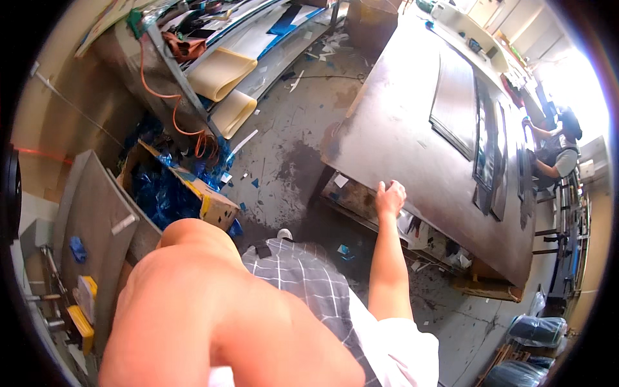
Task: The person repeatedly picks up white rectangular sheets from a stack on a dark table, aligns them, and places them back down. The person then carries a stack of these sheets to a machine, places them on the machine's platform, and operates the machine's control panel.
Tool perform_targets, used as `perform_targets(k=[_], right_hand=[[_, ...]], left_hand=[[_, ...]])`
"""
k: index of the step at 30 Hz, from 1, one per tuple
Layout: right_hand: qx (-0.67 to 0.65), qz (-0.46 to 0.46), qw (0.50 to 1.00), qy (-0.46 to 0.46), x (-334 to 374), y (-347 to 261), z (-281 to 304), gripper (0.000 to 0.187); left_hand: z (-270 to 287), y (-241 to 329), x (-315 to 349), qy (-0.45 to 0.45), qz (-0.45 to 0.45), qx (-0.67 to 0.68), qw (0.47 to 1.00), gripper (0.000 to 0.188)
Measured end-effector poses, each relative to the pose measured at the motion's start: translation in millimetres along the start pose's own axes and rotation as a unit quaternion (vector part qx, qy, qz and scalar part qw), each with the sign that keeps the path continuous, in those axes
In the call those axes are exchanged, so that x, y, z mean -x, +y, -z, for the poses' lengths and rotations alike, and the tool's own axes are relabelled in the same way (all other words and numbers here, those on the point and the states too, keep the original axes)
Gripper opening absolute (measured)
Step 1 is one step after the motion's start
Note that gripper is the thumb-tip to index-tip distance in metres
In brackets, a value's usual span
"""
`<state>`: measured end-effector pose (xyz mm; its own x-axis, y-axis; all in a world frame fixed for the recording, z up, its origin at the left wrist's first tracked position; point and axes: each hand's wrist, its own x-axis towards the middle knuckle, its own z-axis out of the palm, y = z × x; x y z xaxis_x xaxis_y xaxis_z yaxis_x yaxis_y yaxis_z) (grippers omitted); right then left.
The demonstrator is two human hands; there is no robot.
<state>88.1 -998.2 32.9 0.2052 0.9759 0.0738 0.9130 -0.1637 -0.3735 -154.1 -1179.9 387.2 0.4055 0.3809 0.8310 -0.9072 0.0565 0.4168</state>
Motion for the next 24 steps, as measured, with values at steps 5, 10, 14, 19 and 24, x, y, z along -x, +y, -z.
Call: perform_targets(k=[5,10,14,19,24], right_hand=[[0.106,-0.016,0.978,0.177,-14.0,-15.8,-48.2,0.056],[0.094,-0.02,0.982,0.162,-17.0,-34.4,-39.4,0.055],[0.09,-0.05,0.985,0.136,-22.9,-37.7,-38.8,0.055],[0.107,-0.104,0.982,0.116,-38.3,-56.5,-27.5,0.054],[-0.062,-0.308,0.906,0.282,-92.3,-107.4,-63.2,0.041]], left_hand=[[124.1,48.1,-18.2,0.036,0.072,0.014,0.997,0.035],[261.9,93.1,1.1,0.164,0.222,-0.089,0.957,0.036],[402.7,110.5,17.6,0.258,0.364,-0.131,0.885,0.03],[537.8,158.8,111.9,0.578,0.334,-0.082,0.74,0.019],[648.3,185.6,210.9,0.765,0.367,-0.005,0.53,0.017]])
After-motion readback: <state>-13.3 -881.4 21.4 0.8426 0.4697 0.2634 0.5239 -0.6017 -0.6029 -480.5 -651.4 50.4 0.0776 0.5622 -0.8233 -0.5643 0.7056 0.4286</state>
